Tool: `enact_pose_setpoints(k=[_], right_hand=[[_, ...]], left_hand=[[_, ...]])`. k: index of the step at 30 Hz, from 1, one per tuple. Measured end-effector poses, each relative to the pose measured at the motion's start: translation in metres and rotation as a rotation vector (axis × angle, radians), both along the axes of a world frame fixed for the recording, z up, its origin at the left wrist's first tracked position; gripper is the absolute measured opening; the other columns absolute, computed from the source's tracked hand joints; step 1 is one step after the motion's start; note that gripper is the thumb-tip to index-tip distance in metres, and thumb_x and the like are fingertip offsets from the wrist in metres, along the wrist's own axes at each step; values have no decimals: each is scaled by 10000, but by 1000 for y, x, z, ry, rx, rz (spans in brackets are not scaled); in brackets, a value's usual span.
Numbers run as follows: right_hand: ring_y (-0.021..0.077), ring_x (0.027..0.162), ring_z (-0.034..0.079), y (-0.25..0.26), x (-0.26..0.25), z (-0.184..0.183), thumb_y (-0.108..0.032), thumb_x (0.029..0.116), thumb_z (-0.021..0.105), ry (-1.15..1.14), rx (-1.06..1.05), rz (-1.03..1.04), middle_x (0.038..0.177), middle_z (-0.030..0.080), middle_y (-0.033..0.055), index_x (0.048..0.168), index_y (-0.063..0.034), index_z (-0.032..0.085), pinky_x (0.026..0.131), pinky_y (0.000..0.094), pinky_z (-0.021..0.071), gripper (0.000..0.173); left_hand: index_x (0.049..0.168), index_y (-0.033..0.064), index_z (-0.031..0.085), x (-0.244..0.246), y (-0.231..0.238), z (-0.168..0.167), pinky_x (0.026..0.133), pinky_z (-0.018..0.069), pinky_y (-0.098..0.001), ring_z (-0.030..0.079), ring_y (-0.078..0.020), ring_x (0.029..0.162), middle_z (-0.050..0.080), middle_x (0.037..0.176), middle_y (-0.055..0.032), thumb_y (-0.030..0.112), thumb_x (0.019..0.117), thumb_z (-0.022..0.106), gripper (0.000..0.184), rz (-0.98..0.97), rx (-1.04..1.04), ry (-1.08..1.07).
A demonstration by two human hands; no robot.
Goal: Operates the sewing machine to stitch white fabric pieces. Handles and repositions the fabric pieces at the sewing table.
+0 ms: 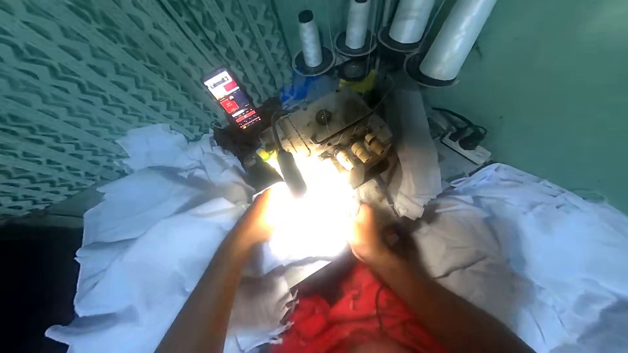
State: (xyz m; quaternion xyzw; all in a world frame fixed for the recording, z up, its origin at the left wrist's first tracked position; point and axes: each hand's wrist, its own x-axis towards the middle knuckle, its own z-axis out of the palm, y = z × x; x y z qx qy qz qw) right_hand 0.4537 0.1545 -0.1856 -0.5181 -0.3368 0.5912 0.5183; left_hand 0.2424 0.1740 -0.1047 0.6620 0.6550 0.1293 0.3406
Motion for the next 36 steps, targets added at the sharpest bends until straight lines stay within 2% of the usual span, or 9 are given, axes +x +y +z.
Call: enact_pose_setpoints(k=[2, 6, 13, 20, 23, 26, 30, 33, 36], right_hand=[[86, 511, 567, -2, -9, -7, 26, 811, 733, -15, 44, 14, 686, 594, 22, 990, 24, 586, 461, 253, 512, 231], [35, 571, 588, -1, -17, -10, -68, 775, 781, -199, 168, -14, 691, 606, -23, 952, -7, 636, 545, 221, 538, 237], [-3, 692, 617, -1, -21, -12, -13, 737, 766, -288, 371, -65, 771, 642, -22, 983, 24, 642, 658, 178, 551, 278], [58, 551, 600, 0, -22, -13, 12, 739, 733, -294, 390, -37, 726, 618, -7, 1012, 10, 617, 490, 237, 552, 297], [53, 566, 615, 0, -20, -15, -15, 722, 737, -346, 419, -32, 735, 631, -11, 1041, 12, 615, 509, 245, 568, 342], [33, 590, 604, -2, -19, -16, -29, 691, 770, -343, 466, -48, 732, 620, -28, 978, -13, 621, 545, 212, 555, 324], [100, 519, 637, -17, -11, 3, -14, 868, 669, -180, 380, 39, 704, 685, 17, 941, -22, 653, 463, 259, 561, 76], [52, 459, 569, -34, 1, 23, -108, 965, 579, -23, 356, 209, 674, 643, -24, 960, -75, 623, 412, 222, 510, 55], [33, 478, 552, -45, 11, 35, -173, 911, 718, -14, 377, 289, 697, 627, -43, 1000, -88, 629, 413, 204, 493, 151]], left_hand=[[1146, -13, 650, -3, 2, 6, 876, 539, -453, 654, -218, 946, 674, 1011, -150, 95, 959, 673, 217, 11, -34, 65], [999, 11, 668, -11, 3, 9, 787, 531, -456, 632, -211, 845, 652, 901, -118, 55, 970, 641, 59, 38, -93, 111], [972, 18, 686, -14, 12, 9, 814, 540, -493, 661, -243, 875, 680, 911, -131, 113, 985, 643, 106, 19, -85, 97], [880, 65, 666, -24, 13, 4, 622, 462, -297, 531, -77, 643, 603, 738, -4, 193, 1024, 594, 206, 89, -115, -65], [911, 83, 662, -22, -2, 6, 558, 419, -245, 493, -43, 590, 604, 721, 30, 132, 1014, 586, 137, 168, -144, -262], [851, 116, 619, -14, -26, 1, 465, 366, -187, 420, -19, 494, 516, 634, 64, 50, 1004, 516, 197, 302, -147, -630], [894, 94, 662, 0, -64, -6, 603, 571, -238, 629, -67, 624, 659, 750, -1, 58, 986, 539, 157, 420, -144, -1041], [841, 94, 696, 18, -89, -13, 588, 577, -229, 653, -69, 619, 689, 745, -27, 75, 947, 664, 113, 459, -115, -1203], [850, 83, 733, 36, -104, -19, 563, 558, -219, 632, -60, 583, 692, 722, -30, 95, 919, 721, 71, 466, -58, -1198]])
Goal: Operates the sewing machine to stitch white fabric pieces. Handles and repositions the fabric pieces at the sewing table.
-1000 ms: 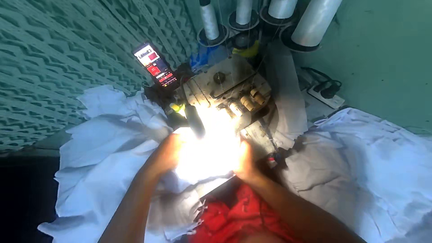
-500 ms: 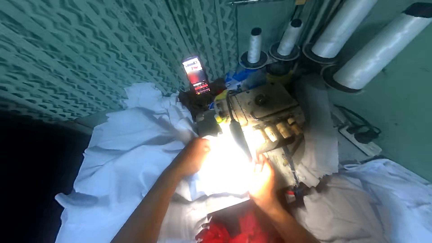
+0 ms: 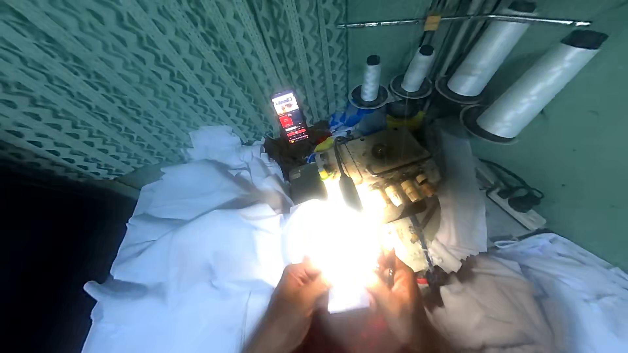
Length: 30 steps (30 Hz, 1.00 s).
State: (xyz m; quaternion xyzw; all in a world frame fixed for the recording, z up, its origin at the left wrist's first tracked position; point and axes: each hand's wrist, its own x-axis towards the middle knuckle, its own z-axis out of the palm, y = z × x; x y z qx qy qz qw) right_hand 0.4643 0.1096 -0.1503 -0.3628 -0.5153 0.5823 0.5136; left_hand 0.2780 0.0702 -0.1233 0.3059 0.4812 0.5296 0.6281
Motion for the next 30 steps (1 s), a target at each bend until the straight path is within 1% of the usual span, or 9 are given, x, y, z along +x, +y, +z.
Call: enact_pose_setpoints(k=[5, 8, 11, 14, 18, 20, 23, 27, 30], right_hand=[[0, 626, 630, -2, 16, -4, -74, 744, 750, -285, 44, -39, 798, 708, -54, 1019, -63, 647, 535, 165, 524, 294], [45, 489, 581, -1, 25, -3, -81, 769, 715, -399, -54, 6, 706, 653, -46, 984, -70, 657, 429, 232, 514, 223], [80, 446, 570, -3, 29, 0, -86, 827, 652, -405, -96, 76, 679, 627, -33, 996, -76, 662, 401, 269, 524, 170], [94, 430, 554, -2, 31, 2, -78, 867, 605, -342, -133, 133, 663, 608, -22, 1022, -76, 651, 390, 283, 513, 161], [68, 505, 609, 2, 32, 2, -114, 799, 741, -379, -102, 115, 777, 684, -24, 1081, -54, 640, 424, 241, 533, 305], [66, 505, 610, 3, 30, 1, -92, 756, 735, -413, -110, 100, 768, 678, -27, 1106, -43, 641, 431, 240, 537, 366], [107, 442, 579, 5, 30, 3, -69, 801, 665, -413, -139, 104, 697, 621, -7, 1078, -45, 646, 401, 284, 538, 279], [120, 398, 557, 8, 31, 1, -29, 846, 604, -342, -133, 26, 665, 621, 5, 1072, -35, 627, 366, 289, 520, 227], [76, 386, 501, 13, 34, -3, -32, 891, 554, -186, -137, -35, 688, 594, -16, 1050, -48, 603, 346, 253, 479, 167]], left_hand=[[800, 87, 753, 17, -7, -17, 479, 465, -207, 554, -43, 502, 656, 628, 8, 138, 868, 784, 91, 57, 24, 380], [817, 74, 729, 25, -8, -22, 493, 492, -227, 578, -67, 506, 674, 654, -8, 131, 851, 807, 102, 51, -46, 420], [831, 51, 669, 28, -7, -26, 488, 484, -230, 554, -74, 493, 637, 644, -18, 88, 850, 795, 133, 13, -163, 246], [911, 2, 686, 27, -7, -28, 578, 565, -252, 661, -110, 605, 714, 757, -80, 0, 858, 763, 94, 6, -215, 56], [971, -21, 676, 27, -8, -29, 674, 632, -326, 737, -174, 714, 746, 836, -122, -44, 851, 754, 145, 11, -194, 21], [922, -5, 684, 28, -7, -27, 603, 598, -282, 696, -135, 636, 730, 778, -95, -39, 828, 770, 132, 11, -181, 58], [741, 62, 632, 27, -5, -27, 513, 535, -247, 591, -91, 497, 627, 608, -22, 2, 793, 811, 196, 17, -161, 144], [703, 67, 594, 22, -5, -27, 556, 624, -357, 675, -187, 526, 650, 617, -61, 26, 813, 818, 252, -5, -92, 145], [713, 90, 618, 17, -5, -29, 524, 575, -261, 638, -99, 527, 626, 609, 10, 85, 818, 799, 209, -2, 44, 495]])
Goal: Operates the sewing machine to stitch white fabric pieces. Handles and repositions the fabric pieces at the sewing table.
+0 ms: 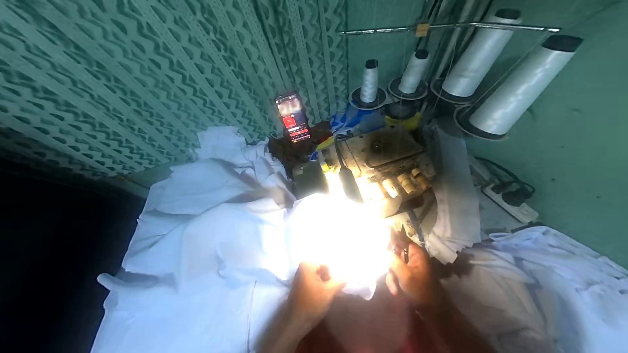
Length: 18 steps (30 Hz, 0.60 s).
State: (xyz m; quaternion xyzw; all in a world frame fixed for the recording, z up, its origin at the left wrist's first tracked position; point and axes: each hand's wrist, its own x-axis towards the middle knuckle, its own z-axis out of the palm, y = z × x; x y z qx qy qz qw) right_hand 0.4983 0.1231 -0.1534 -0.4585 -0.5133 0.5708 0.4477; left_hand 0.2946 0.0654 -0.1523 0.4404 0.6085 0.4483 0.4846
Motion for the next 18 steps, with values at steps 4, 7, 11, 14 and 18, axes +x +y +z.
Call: enact_pose_setpoints(k=[4, 7, 11, 14, 18], right_hand=[[-3, 645, 567, 3, 7, -3, -135, 806, 695, -64, 144, 57, 829, 645, -66, 1054, -96, 646, 551, 174, 481, 256], [-3, 819, 630, -4, 7, 1, -337, 720, 858, -319, 304, 131, 938, 671, -46, 1072, -118, 644, 698, 211, 554, 466], [77, 771, 632, -7, 3, -16, -383, 733, 819, -597, 580, 70, 925, 644, 22, 931, -118, 681, 617, 263, 558, 359], [21, 731, 592, -3, 4, -23, -262, 836, 709, -500, 571, 10, 852, 637, -8, 847, -106, 697, 615, 187, 512, 157], [-38, 647, 531, -1, 10, -24, -179, 914, 676, -206, 461, 17, 742, 598, -45, 828, -73, 677, 573, 117, 453, 136]], left_hand=[[665, 167, 603, -10, 7, 8, 467, 394, -213, 470, -8, 489, 507, 562, 99, 143, 785, 715, 165, -195, -15, 213], [743, 149, 675, -15, 19, 14, 555, 499, -201, 574, -6, 568, 630, 649, 82, 66, 796, 750, 124, -196, 2, -174], [861, 112, 612, -26, 36, 20, 630, 597, -298, 677, -120, 657, 679, 752, -9, -26, 793, 720, 188, -181, 193, -253], [990, 78, 644, -33, 42, 35, 653, 566, -245, 652, -67, 723, 673, 834, 17, 80, 743, 790, 286, -228, 142, 248], [877, 106, 709, -56, 45, 38, 667, 537, -204, 617, -27, 742, 675, 865, 39, 179, 855, 751, 87, -261, 223, 458]])
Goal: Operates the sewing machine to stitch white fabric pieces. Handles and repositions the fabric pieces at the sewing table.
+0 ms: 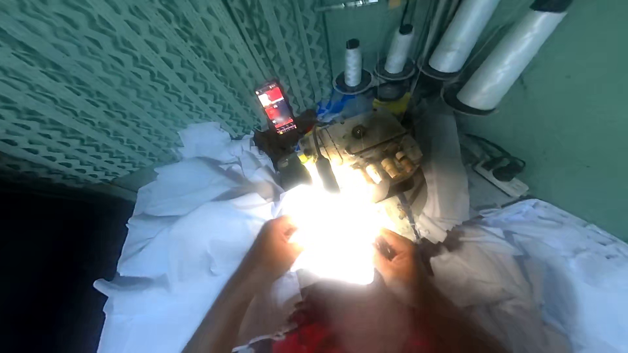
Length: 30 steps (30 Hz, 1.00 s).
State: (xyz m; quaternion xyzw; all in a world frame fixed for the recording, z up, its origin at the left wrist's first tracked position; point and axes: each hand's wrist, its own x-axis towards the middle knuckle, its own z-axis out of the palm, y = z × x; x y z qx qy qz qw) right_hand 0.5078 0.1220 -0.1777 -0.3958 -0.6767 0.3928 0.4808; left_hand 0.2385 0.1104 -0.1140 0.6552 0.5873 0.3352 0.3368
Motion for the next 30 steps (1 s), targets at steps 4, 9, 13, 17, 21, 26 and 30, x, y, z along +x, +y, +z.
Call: enact_pose_setpoints(k=[4, 9, 13, 17, 21, 26, 30], right_hand=[[-27, 668, 540, -5, 2, -7, -178, 944, 666, 47, -27, 15, 742, 598, -39, 807, -67, 671, 586, 128, 450, 176], [-12, 632, 550, -6, -6, -24, -144, 891, 633, -23, -65, -117, 718, 603, -36, 835, -74, 666, 573, 155, 469, 96], [-5, 568, 524, 2, -11, -39, -104, 829, 665, -69, -165, -204, 664, 581, -39, 832, -67, 654, 534, 172, 451, 39], [13, 624, 562, 8, -11, -33, -73, 856, 655, -14, -227, -109, 749, 637, -24, 1154, -37, 708, 594, 191, 500, 305], [48, 751, 632, 25, -9, -20, -152, 960, 591, -115, -362, 83, 873, 714, 17, 1258, -70, 717, 737, 252, 546, 334], [42, 631, 548, 26, 1, -13, -162, 943, 567, -244, -322, 47, 702, 606, -13, 902, -63, 711, 606, 247, 469, 180], [70, 696, 618, 18, 8, -15, -112, 930, 563, -312, -120, 9, 765, 677, 33, 909, -48, 742, 667, 238, 513, 191]], left_hand=[[873, 136, 717, -16, 8, 9, 654, 545, -185, 631, -16, 713, 685, 819, 59, 213, 914, 708, 88, -2, 16, 43], [908, 134, 701, -6, 26, 13, 646, 551, -234, 638, -30, 691, 689, 787, 49, 121, 883, 676, 38, 80, -66, 231], [929, 78, 677, 1, 42, 13, 653, 528, -396, 616, -150, 687, 635, 755, -37, 68, 887, 727, 65, 102, -133, 452], [903, 76, 672, 7, 43, 15, 655, 548, -390, 636, -141, 688, 650, 766, -35, 104, 905, 706, 44, 108, -120, 451], [1049, 50, 686, 11, 40, 2, 785, 562, -359, 656, -115, 879, 684, 964, -47, 111, 849, 604, 224, 30, 109, 417], [1041, 47, 696, 11, 42, 0, 847, 556, -374, 660, -138, 983, 685, 1062, -57, 78, 834, 623, 222, 31, 142, 420], [964, 48, 695, 16, 43, -8, 804, 556, -386, 660, -158, 927, 677, 984, -61, 134, 806, 682, 180, 81, 229, 436]])
